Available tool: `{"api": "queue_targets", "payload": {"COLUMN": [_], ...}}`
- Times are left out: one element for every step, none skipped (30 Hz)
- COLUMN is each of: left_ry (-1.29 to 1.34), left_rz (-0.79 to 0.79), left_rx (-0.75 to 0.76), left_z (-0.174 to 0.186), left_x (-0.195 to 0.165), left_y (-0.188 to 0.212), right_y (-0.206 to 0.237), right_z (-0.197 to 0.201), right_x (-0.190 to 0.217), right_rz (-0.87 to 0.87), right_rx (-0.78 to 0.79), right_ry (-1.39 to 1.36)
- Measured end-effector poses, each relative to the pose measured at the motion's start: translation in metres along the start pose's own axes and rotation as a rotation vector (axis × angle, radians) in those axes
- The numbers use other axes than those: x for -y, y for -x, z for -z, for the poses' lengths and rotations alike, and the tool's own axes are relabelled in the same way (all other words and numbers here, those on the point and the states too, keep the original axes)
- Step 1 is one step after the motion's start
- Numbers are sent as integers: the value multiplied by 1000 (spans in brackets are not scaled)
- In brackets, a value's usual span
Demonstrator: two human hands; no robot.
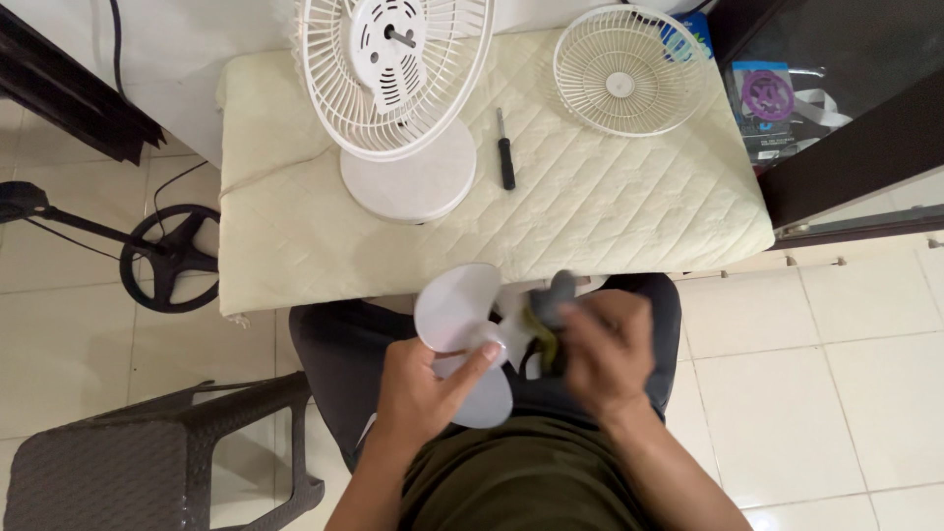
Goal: The person sits on the floor and wipes the detached fan blades with a cloth, turning the blade assembly to clean different sides. They then hold the fan head and press the front grille onto it, working around its edge to clip it in place.
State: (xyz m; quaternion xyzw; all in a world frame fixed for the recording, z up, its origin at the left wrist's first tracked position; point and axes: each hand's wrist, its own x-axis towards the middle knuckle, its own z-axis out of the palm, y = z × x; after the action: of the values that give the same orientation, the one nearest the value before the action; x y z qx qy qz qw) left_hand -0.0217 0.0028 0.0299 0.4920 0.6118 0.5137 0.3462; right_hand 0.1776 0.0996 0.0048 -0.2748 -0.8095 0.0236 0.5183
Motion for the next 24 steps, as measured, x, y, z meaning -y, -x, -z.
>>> {"api": "queue_targets", "payload": {"left_ry": [-37,-75,-112,-102,-92,-83,-94,-103,-112,-118,-126,-133,-139,-147,-154,-123,-94,-62,-59,-57,-55,-51,-49,-45], "left_rz": [6,11,16,13,9,7,21,37,51,44,37,34,65,94,124,110,94,78,78,75,75,75,73,72], "left_rx": [12,23,34,28,19,10,7,5,4,10,16,22,42,63,83,78,76,76,75,74,72,85,99,111], "left_z": [-1,-2,-2,0,3,5,7,7,8,8,8,8,7,7,7,7,8,8,9,9,9,9,8,6], "left_x": [-1,-2,-3,-4,-4,-4,-4,-4,-4,-4,-3,-3,-3,-3,-3,-4,-4,-5,-5,-6,-6,-6,-6,-6], "left_y": [1,3,3,3,3,2,2,2,2,1,0,-1,-1,-2,-3,-2,-1,0,1,1,2,3,3,2], "right_y": [1,0,0,-1,-2,-3,-3,-3,-2,-3,-3,-4,-5,-6,-8,-9,-8,-6,-3,0,3,7,11,13], "right_z": [-4,-8,-11,-12,-13,-13,-14,-13,-12,-12,-12,-11,-9,-7,-3,-1,-1,0,0,-2,-5,-8,-11,-13], "right_x": [7,13,18,20,20,20,19,18,17,16,14,14,13,12,11,10,11,11,11,9,6,3,-2,-7], "right_rz": [101,86,70,56,27,-2,-35,-122,-206,-287,-290,-297,-305,-232,-157,-82,-110,-139,-164,-191,-218,-247,-377,-507], "right_rx": [52,99,145,192,202,212,225,246,265,281,286,294,303,337,373,406,415,427,435,442,452,462,503,543], "right_ry": [1,19,37,54,32,9,-12,-65,-117,-169,-168,-167,-166,-131,-97,-66,-95,-122,-151,-167,-184,-203,-213,-223]}}
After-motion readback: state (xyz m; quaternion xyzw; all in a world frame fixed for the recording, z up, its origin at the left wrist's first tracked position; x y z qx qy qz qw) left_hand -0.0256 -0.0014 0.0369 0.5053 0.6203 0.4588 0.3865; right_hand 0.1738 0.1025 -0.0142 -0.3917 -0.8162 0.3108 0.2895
